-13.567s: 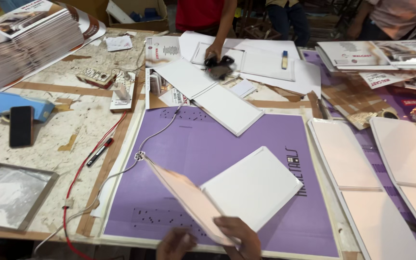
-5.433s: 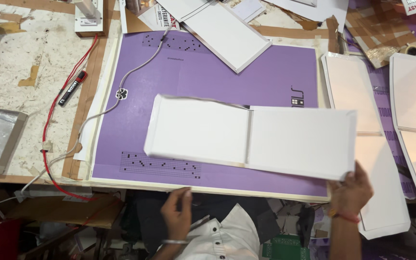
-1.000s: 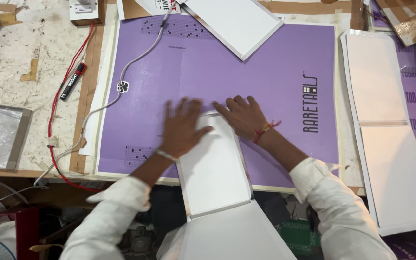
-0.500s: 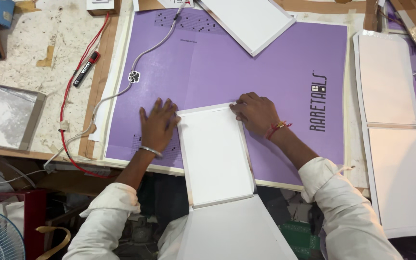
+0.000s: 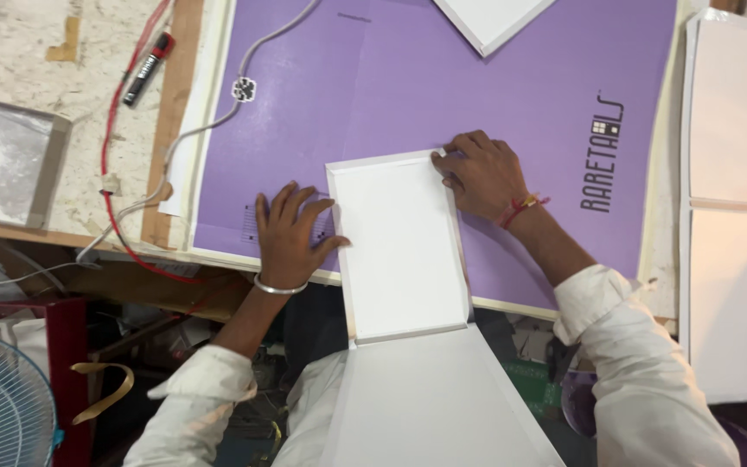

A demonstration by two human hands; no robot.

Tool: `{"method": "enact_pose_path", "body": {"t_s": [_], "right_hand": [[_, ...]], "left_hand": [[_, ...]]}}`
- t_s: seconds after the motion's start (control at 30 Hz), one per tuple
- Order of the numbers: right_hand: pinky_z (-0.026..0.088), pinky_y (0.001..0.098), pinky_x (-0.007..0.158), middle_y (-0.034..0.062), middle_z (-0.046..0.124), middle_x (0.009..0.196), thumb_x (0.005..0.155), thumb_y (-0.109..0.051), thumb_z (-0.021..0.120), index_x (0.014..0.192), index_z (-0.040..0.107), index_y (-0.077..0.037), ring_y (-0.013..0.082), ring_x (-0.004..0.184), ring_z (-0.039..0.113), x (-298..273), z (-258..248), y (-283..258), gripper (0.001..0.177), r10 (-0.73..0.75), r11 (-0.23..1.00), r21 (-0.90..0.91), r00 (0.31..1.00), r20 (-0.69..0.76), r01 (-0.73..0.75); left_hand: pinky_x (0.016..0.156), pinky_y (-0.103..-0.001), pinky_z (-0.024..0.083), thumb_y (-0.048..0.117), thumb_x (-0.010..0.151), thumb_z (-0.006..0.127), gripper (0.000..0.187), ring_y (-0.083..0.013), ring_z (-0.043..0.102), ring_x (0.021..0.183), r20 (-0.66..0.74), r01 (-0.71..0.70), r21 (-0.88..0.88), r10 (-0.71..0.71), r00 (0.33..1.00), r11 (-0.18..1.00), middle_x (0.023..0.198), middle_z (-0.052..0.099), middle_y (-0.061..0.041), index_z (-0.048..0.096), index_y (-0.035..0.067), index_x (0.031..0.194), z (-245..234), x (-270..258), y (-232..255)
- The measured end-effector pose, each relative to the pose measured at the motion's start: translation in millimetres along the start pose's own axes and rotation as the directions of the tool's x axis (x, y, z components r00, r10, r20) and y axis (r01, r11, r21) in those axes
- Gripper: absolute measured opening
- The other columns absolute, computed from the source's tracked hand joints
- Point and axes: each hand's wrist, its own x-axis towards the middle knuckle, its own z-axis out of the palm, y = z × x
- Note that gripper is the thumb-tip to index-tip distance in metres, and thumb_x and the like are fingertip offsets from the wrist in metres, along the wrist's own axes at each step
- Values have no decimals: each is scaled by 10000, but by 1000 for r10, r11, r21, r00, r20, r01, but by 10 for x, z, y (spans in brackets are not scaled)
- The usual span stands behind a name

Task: The person folds white paper sheets on a purple cutting mat, aligning edges and creasing folds by hand. The person repeatedly opens and closes the folded sheets to check alignment and then stacks them on the table.

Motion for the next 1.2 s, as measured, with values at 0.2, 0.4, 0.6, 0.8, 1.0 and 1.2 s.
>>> {"method": "enact_pose_path", "body": {"t_s": [0.2, 0.4, 0.6, 0.8, 1.0, 1.2], "right_hand": [[470, 461, 1008, 93, 625, 1294, 711, -302, 864, 1277, 706, -139, 280, 1261, 536, -51, -89, 51, 610, -66, 998, 2, 994, 83, 67], [395, 463, 1119, 79, 582, 1385, 754, -282, 825, 1349, 645, -162, 267, 1343, 488, -102, -21, 67, 633, 23, 996, 79, 991, 130, -33], [149, 511, 1292, 107, 379, 1663, 1050, -124, 486, 1617, 336, -165, 278, 1561, 269, -428, 38, 143, 588, 116, 800, 589, 992, 42, -118], [376, 521, 1235, 233, 533, 1550, 1051, -545, 431, 1583, 376, -30, 363, 1428, 543, -1580, -49, -366, 743, 352, 150, 962, 922, 163, -228], [178, 668, 1264, 160, 674, 1393, 995, -401, 620, 1286, 719, -93, 436, 1413, 555, -2483, -347, -798, 435, -211, 145, 952, 948, -237, 270], [290, 635, 1263, 18, 610, 1463, 918, -236, 775, 1393, 623, -245, 334, 1369, 605, -2129, 239, -379, 499, -352, 508, 517, 714, -605, 689]], "left_hand": [[1148, -718, 191, 618, 785, 786, 704, -386, 481, 1382, -20, 35, -133, -38, 999, 990, 1348, 641, -145, 700, 76, 1226, 86, -56, -50], [755, -352, 544, 268, 967, 771, 231, -202, 685, 829, -103, 376, -466, -471, 876, 801, 899, 731, -74, 726, 44, 1001, 35, -570, 335], [530, -308, 552, 214, 887, 732, 358, -140, 699, 664, 490, 795, -535, -661, 568, 286, 816, 749, -120, 592, 42, 1168, -54, -1020, 842], [744, -286, 586, 182, 938, 682, 354, -142, 728, 869, 497, 666, -731, -551, 670, 150, 1031, 768, -163, 620, 2, 1236, 45, -984, 1061], [643, -262, 550, 211, 974, 662, 253, -114, 672, 732, 421, 586, -778, -505, 753, 225, 880, 732, -94, 666, 5, 1120, -161, -669, 880], [588, -213, 366, 232, 1041, 661, 217, -36, 440, 676, 58, 327, -800, -478, 877, 503, 824, 548, 28, 607, 28, 1096, -275, 59, 542]]}}
